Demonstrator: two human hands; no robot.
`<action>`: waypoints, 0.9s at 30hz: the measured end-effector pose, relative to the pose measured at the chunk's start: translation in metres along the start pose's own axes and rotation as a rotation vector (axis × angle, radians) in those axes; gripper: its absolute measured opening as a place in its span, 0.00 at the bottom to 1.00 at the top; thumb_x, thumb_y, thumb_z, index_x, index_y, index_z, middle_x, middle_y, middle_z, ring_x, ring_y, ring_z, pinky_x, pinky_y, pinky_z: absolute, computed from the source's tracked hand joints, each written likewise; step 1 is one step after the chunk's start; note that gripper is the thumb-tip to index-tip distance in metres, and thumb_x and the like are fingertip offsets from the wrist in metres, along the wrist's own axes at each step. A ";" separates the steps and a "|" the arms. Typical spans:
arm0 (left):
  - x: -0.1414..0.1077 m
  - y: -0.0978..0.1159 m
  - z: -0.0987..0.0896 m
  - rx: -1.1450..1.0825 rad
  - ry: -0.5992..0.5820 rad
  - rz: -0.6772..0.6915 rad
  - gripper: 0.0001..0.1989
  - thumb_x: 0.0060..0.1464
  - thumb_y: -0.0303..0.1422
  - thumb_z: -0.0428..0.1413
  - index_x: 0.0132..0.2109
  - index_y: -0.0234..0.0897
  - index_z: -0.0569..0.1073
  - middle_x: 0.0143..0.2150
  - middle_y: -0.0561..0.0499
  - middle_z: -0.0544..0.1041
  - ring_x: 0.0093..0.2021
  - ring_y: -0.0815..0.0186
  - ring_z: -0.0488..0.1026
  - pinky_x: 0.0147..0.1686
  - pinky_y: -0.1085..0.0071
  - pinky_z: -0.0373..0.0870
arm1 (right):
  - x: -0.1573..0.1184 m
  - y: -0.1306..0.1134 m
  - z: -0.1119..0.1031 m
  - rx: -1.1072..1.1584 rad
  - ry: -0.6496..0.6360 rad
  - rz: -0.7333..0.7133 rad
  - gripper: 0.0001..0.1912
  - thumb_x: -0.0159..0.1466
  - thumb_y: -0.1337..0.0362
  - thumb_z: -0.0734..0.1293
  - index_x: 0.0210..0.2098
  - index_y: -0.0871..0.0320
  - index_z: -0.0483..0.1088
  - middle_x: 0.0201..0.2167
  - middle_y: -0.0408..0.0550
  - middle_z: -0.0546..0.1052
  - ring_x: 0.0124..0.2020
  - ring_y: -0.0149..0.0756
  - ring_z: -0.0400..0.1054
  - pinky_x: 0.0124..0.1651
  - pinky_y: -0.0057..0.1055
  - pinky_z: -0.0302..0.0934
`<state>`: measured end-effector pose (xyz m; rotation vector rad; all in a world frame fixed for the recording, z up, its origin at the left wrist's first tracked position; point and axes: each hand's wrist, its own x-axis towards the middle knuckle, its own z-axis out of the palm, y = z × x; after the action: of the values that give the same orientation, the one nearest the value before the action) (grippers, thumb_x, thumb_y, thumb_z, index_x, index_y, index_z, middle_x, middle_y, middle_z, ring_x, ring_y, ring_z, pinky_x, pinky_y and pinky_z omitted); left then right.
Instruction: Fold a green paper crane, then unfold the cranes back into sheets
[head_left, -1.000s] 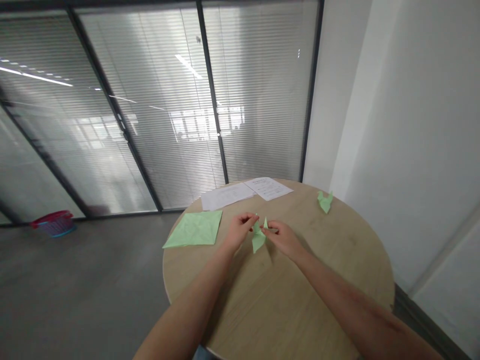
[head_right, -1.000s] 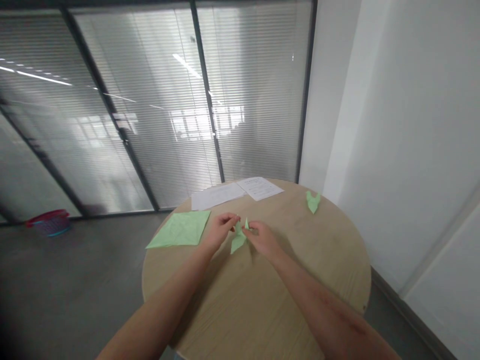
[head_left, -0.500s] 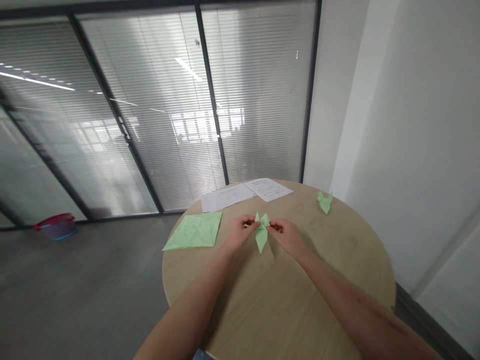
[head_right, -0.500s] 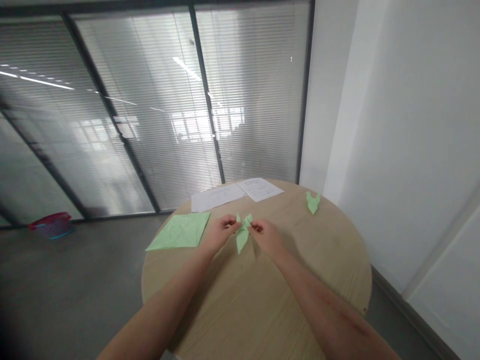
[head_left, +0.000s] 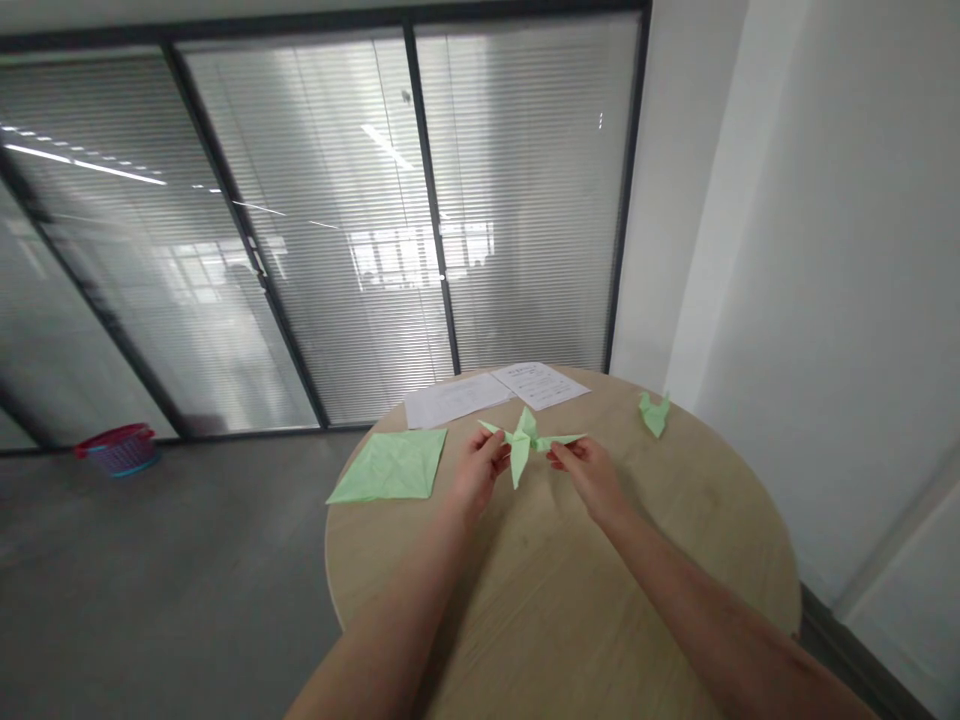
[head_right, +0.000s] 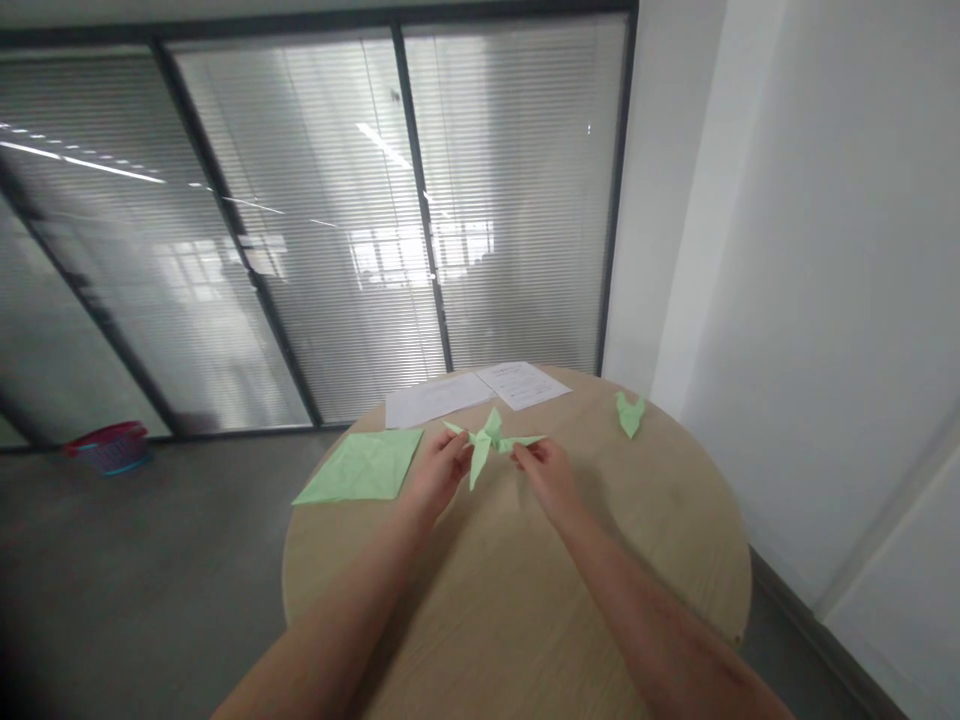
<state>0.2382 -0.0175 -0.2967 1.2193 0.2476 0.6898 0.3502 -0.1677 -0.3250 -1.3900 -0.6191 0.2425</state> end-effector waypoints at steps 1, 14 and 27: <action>0.000 -0.001 -0.002 -0.025 0.005 -0.005 0.23 0.43 0.47 0.71 0.34 0.37 0.71 0.28 0.55 0.73 0.29 0.69 0.73 0.32 0.73 0.69 | -0.002 -0.001 0.002 0.033 -0.021 0.012 0.18 0.56 0.47 0.71 0.38 0.54 0.74 0.36 0.54 0.82 0.41 0.49 0.78 0.47 0.44 0.70; -0.013 -0.001 -0.001 -0.030 -0.038 -0.119 0.22 0.43 0.46 0.71 0.36 0.36 0.74 0.33 0.50 0.79 0.33 0.63 0.77 0.35 0.67 0.74 | -0.009 0.002 0.006 0.023 -0.103 0.003 0.16 0.55 0.48 0.73 0.36 0.52 0.74 0.38 0.51 0.82 0.43 0.49 0.77 0.47 0.43 0.70; -0.013 -0.001 -0.001 0.357 -0.051 0.199 0.18 0.41 0.40 0.72 0.36 0.38 0.74 0.32 0.54 0.76 0.32 0.64 0.72 0.34 0.70 0.66 | -0.013 0.005 0.008 -0.205 -0.154 -0.150 0.13 0.58 0.50 0.71 0.34 0.52 0.76 0.36 0.50 0.81 0.38 0.45 0.75 0.45 0.41 0.68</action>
<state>0.2279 -0.0253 -0.3003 1.6161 0.2140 0.8084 0.3362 -0.1666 -0.3329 -1.5224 -0.8916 0.1703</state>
